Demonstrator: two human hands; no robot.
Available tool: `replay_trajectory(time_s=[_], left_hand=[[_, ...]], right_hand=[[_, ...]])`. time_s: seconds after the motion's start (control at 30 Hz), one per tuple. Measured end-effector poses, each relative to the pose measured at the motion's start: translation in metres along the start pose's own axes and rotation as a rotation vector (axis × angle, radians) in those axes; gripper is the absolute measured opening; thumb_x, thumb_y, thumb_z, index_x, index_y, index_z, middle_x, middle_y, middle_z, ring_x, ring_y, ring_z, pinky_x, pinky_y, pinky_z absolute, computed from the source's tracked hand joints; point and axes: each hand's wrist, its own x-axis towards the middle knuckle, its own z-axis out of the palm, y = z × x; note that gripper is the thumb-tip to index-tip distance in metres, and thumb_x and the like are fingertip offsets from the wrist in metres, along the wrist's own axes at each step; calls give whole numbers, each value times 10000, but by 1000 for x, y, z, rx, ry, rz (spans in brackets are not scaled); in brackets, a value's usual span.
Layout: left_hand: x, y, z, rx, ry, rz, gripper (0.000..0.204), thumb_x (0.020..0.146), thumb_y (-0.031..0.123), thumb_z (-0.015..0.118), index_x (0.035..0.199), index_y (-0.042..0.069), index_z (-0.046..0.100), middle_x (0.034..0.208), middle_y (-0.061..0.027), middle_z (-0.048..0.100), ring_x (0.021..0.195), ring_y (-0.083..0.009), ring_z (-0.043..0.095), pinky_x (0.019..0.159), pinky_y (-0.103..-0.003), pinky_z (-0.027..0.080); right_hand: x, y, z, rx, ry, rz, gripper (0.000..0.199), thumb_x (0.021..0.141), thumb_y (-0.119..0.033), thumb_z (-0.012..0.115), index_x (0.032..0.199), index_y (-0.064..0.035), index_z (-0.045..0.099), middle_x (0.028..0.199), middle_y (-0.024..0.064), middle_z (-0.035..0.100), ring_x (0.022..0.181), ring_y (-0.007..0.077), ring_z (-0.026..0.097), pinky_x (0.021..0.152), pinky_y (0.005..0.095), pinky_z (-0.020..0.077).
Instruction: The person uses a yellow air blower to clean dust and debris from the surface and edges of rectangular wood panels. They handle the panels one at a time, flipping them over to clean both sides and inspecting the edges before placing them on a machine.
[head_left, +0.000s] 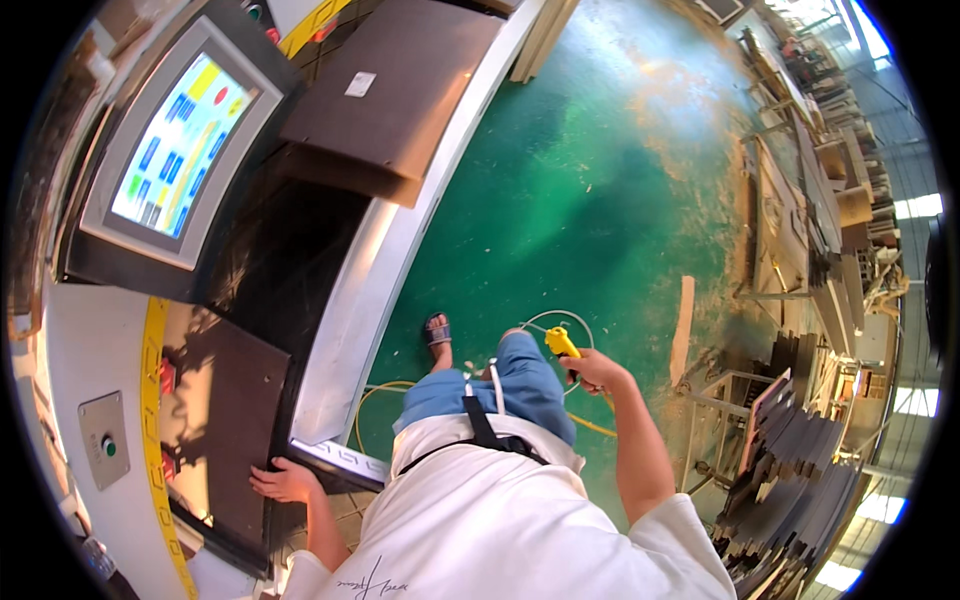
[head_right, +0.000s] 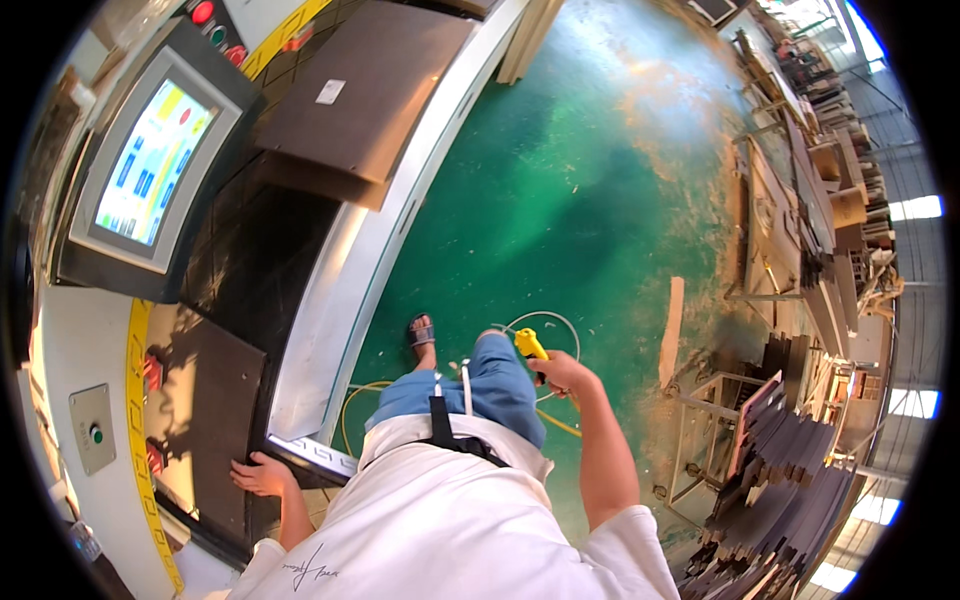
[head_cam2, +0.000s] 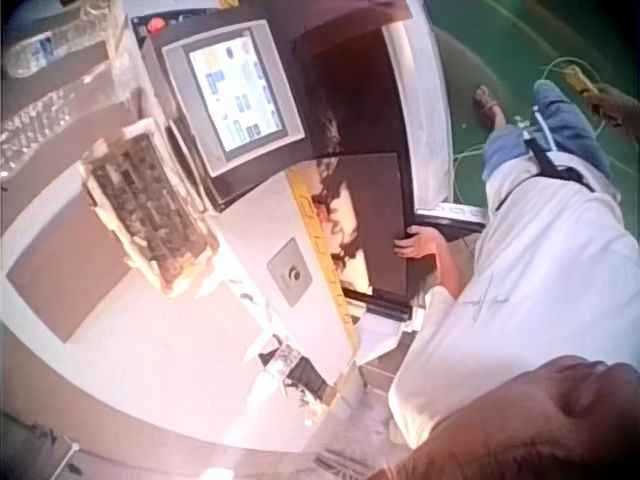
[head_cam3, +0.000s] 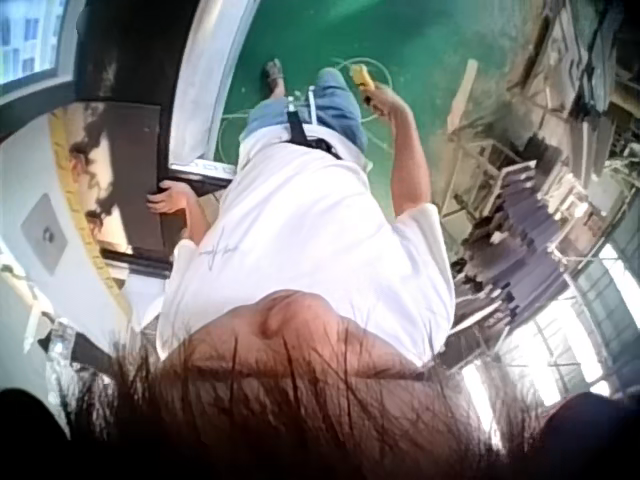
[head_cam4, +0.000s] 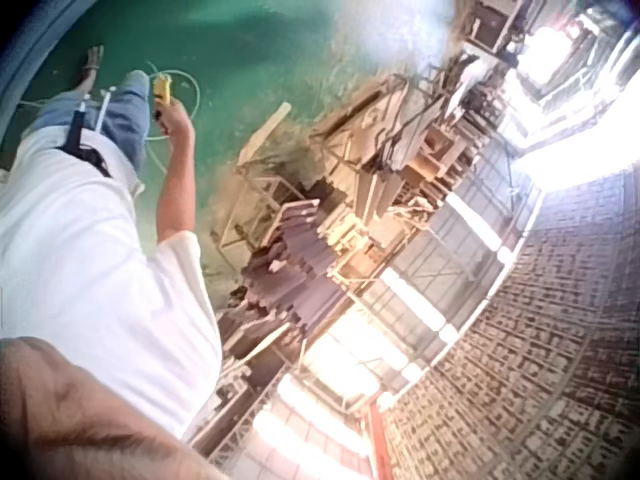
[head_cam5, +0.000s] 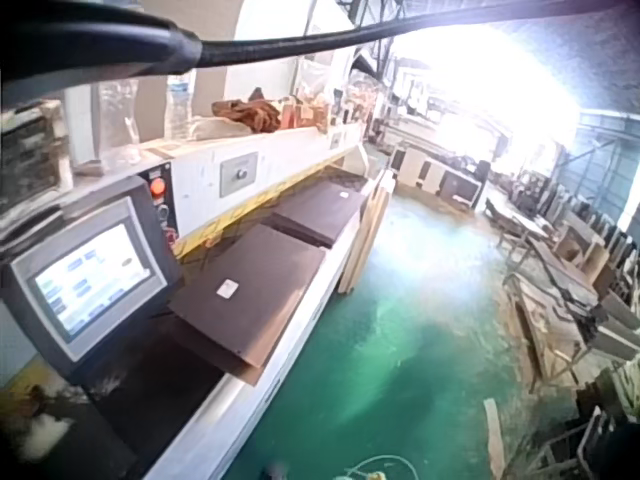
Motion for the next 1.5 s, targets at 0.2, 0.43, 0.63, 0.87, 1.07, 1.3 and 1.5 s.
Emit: replay_trajectory(time_s=[0.2, 0.43, 0.63, 0.87, 1.07, 1.3, 1.5], left_hand=[[-1, 3, -5, -44, -57, -14, 621, 1018, 427, 538, 1556, 136, 430, 1613, -174, 377, 1500, -394, 345, 1172, -600, 343], [0, -4, -4, -146, -15, 78, 604, 1007, 376, 574, 1520, 77, 468, 1582, -230, 407, 1477, -415, 361, 1202, -540, 326], [-4, 5, -23, -190, -38, -23, 609, 977, 311, 598, 1497, 23, 465, 1580, -280, 384, 1473, -468, 348, 1192, -590, 320], [5, 19, -38, -286, -120, -110, 641, 965, 298, 591, 1531, 59, 410, 1648, -209, 300, 1551, -426, 231, 1211, -608, 238], [1, 11, -43, -177, -173, -100, 651, 970, 325, 576, 1542, 63, 410, 1659, -184, 307, 1561, -395, 225, 1245, -627, 159], [0, 11, -39, -338, -144, -100, 674, 979, 310, 598, 1565, 75, 363, 1661, -165, 328, 1574, -355, 210, 1273, -589, 126], [0, -5, -40, -409, -203, -73, 670, 981, 307, 622, 1562, 86, 371, 1668, -155, 316, 1571, -363, 217, 1268, -561, 165]], right_hand=[[0, -32, 30, -66, 46, -56, 281, 1016, -339, 619, 1094, -71, 584, 774, 43, 637, 430, 110, 446, 404, 330, 365], [12, -34, 52, -220, -54, 50, 272, 1022, -317, 615, 1103, -59, 586, 789, 50, 652, 423, 107, 435, 405, 327, 362], [2, -83, 78, -422, -302, 74, 300, 1030, -326, 617, 1212, -91, 654, 797, 30, 655, 453, 89, 409, 406, 297, 308], [-77, -118, 79, -290, -658, -84, 408, 1003, -238, 604, 1325, 12, 618, 855, 105, 692, 465, 102, 472, 432, 261, 327], [-118, -118, 121, -179, -561, -340, 375, 1045, -192, 537, 1353, 17, 585, 792, 60, 652, 467, 71, 467, 432, 243, 332], [-99, -115, 127, -95, -448, -538, 339, 1086, -175, 501, 1367, 8, 551, 815, 113, 639, 446, 113, 508, 405, 263, 382], [-112, -119, 113, -237, -537, -544, 385, 1111, -277, 482, 1384, -10, 534, 770, 65, 582, 497, 148, 557, 422, 287, 449]])
